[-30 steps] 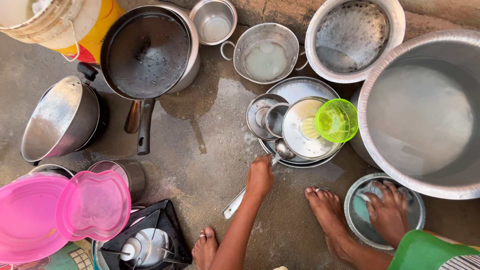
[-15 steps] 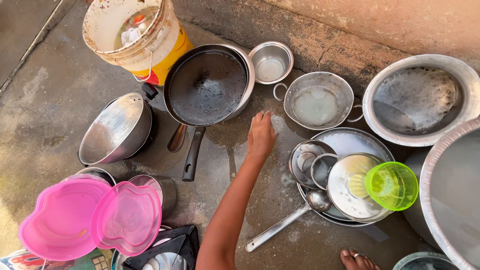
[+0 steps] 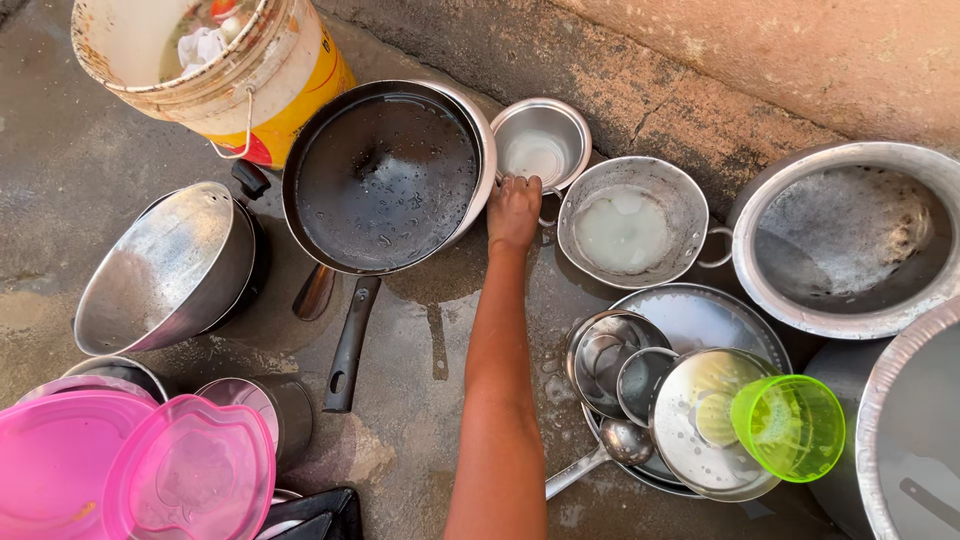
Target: The person washes metal plates, bowls, and a large pot by hand using a soapy sponge, rinsing them in a basin of water and setting them aside on the ground.
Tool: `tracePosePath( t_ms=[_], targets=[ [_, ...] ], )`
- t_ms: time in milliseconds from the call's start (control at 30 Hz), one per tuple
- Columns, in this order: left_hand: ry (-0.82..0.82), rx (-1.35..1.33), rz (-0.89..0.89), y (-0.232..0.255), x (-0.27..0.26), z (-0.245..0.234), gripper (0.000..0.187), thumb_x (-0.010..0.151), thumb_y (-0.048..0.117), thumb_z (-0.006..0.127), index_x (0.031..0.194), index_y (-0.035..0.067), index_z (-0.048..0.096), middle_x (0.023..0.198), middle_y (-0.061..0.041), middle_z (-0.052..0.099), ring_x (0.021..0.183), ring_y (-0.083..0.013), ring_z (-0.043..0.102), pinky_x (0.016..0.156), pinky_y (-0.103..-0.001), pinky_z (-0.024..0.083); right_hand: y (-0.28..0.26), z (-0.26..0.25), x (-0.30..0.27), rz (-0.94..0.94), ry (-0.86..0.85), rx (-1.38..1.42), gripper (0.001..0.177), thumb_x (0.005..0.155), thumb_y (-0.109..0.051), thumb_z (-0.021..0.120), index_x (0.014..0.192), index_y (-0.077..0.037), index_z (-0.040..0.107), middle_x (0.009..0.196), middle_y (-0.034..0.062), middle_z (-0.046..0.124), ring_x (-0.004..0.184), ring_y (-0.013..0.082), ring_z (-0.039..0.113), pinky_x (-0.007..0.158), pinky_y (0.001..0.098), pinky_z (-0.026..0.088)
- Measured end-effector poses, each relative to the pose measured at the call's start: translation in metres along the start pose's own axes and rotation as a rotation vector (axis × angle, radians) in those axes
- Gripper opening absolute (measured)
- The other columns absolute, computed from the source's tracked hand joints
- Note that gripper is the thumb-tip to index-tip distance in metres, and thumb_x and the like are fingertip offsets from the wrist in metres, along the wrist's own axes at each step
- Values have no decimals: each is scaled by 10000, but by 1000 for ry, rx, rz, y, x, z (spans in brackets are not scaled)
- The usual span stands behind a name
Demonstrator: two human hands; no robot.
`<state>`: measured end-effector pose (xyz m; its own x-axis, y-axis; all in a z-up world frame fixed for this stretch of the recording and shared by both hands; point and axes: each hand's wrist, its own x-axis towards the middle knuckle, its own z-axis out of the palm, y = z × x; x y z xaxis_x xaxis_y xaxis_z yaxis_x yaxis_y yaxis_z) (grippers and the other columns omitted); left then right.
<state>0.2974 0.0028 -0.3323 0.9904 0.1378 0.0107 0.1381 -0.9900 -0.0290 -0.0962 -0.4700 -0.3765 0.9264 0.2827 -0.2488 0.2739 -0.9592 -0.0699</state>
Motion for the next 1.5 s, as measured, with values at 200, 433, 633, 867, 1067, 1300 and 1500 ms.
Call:
tracePosePath(
  t_ms=[200,433,633,867,1067,1300,1500],
  targets=[
    [324,-497,-252,21,16,-55,212,1021,90,544,1172,75,693,1165,-169,724,1089,-344,699,925,-447,556,-17,1,20,-39,70,48,281,892,-379,625,1162,-308,660,1096,27,726,939,194,699,857,404,553],
    [750,-2110,-780,25,71,-106,244,1050,97,599,1277,8,593,1157,-192,736,974,-303,680,788,-445,538,-30,-8,26,-74,127,89,270,863,-354,669,1115,-258,687,1022,61,749,856,227,712,791,436,564],
    [573,-2601,-782,-24,-61,-159,363,1067,207,398,1408,91,437,1408,-176,529,1277,-323,565,1056,-517,473,-45,4,-12,-117,323,143,264,838,-333,707,1074,-215,711,957,90,770,785,255,722,733,463,573],
    [379,-2620,-1068,54,-286,-166,494,1071,290,343,1539,135,335,1546,-144,480,1398,-282,509,1146,-529,396,1,-61,-6,-63,-68,392,389,889,-233,639,1271,-166,663,1043,132,758,902,260,740,793,425,597],
    [305,-2403,-947,130,-344,-158,577,1027,419,473,1481,65,446,1460,-134,566,1332,-272,559,1116,-443,464,-10,-344,62,-449,73,783,526,859,-11,599,1382,-70,584,1133,194,719,990,309,705,811,415,571],
    [321,-2503,-904,150,-333,-234,664,1029,519,432,1412,-17,516,1440,-158,592,1308,-277,593,1109,-451,480,-150,-502,114,-479,-48,-187,436,995,-324,624,1353,-94,532,1135,161,749,1031,327,736,847,475,577],
    [371,-2863,-870,129,-322,-265,639,990,513,379,1335,14,583,1330,-213,647,1213,-382,658,1024,-559,551,-173,-434,117,-962,765,32,791,702,-526,690,1341,-69,600,1259,237,630,1167,406,616,918,549,475]
  ],
)
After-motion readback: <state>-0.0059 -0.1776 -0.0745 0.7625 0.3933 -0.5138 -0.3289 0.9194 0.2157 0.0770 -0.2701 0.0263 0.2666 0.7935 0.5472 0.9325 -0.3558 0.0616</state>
